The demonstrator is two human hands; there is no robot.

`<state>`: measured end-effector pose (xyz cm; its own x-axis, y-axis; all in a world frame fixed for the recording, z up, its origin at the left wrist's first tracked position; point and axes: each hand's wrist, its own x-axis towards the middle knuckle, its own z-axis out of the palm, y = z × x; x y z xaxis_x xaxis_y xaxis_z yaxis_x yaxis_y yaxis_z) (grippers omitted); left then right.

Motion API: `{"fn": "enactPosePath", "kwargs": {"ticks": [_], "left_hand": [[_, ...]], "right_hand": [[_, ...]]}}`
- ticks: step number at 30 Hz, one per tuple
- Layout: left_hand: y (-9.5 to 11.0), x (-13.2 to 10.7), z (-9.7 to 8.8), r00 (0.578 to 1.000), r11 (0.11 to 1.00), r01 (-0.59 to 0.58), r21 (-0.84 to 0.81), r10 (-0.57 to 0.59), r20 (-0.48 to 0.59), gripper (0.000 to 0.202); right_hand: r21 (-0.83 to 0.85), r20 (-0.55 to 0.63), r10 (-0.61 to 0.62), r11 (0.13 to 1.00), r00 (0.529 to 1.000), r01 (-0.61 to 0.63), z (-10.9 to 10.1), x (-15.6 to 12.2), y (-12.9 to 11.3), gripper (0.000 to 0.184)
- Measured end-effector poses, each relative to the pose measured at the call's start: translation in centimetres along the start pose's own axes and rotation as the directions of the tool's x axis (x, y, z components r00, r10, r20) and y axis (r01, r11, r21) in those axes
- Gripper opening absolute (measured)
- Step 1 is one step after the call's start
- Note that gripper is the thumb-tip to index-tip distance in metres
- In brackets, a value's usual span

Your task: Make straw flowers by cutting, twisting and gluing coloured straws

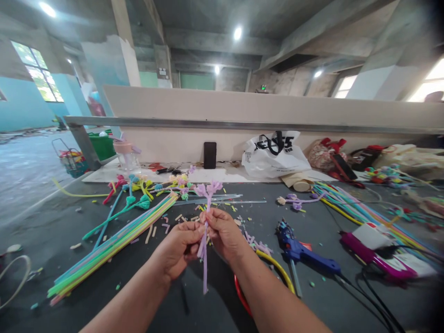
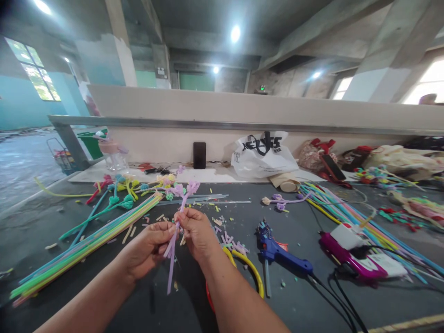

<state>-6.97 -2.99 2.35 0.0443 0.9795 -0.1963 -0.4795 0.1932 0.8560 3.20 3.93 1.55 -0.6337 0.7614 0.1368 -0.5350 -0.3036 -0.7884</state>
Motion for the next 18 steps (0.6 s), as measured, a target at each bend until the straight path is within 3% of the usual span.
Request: {"fn": "enactPosePath", "kwargs": {"ticks": [4,7,9,13,16,18], "left_hand": [[-0.1,-0.1,0.4,1.0,0.999,0.008,-0.041,-0.007,0.021,0.023],[0.1,0.2,0.3,0.992,0.988,-0.1,0.121,0.109,-0.068,0.026],[0.4,0.4,0.0,0.96,0.943,-0.171,0.287,0.225,-0.165,0.026],[1.2,0.5,-0.3,0.844,0.736,-0.174,0.654,0.453,-0.286,0.023],[1.4,0.4,-0.5,0.766,0.553,-0.133,0.822,0.584,-0.269,0.021],[1.2,0.5,-0.6,0.739,0.483,-0.132,0.866,0.63,-0.239,0.021]], "right_hand": [[0.048,0.1,0.002,0.999,0.995,-0.007,0.2,-0.2,-0.3,0.017],[-0.009,0.06,-0.034,0.999,0.998,0.035,-0.1,0.2,0.1,0.015],[-0.102,-0.025,-0.078,0.992,0.997,0.076,-0.5,0.7,0.6,0.014],[-0.314,-0.124,-0.128,0.946,0.984,0.083,-1.1,1.2,1.4,0.016],[-0.329,-0.112,-0.104,0.942,0.988,0.062,-1.0,1.2,1.5,0.016],[-0.281,-0.093,-0.091,0.958,0.992,0.062,-0.8,1.0,1.5,0.016]]}}
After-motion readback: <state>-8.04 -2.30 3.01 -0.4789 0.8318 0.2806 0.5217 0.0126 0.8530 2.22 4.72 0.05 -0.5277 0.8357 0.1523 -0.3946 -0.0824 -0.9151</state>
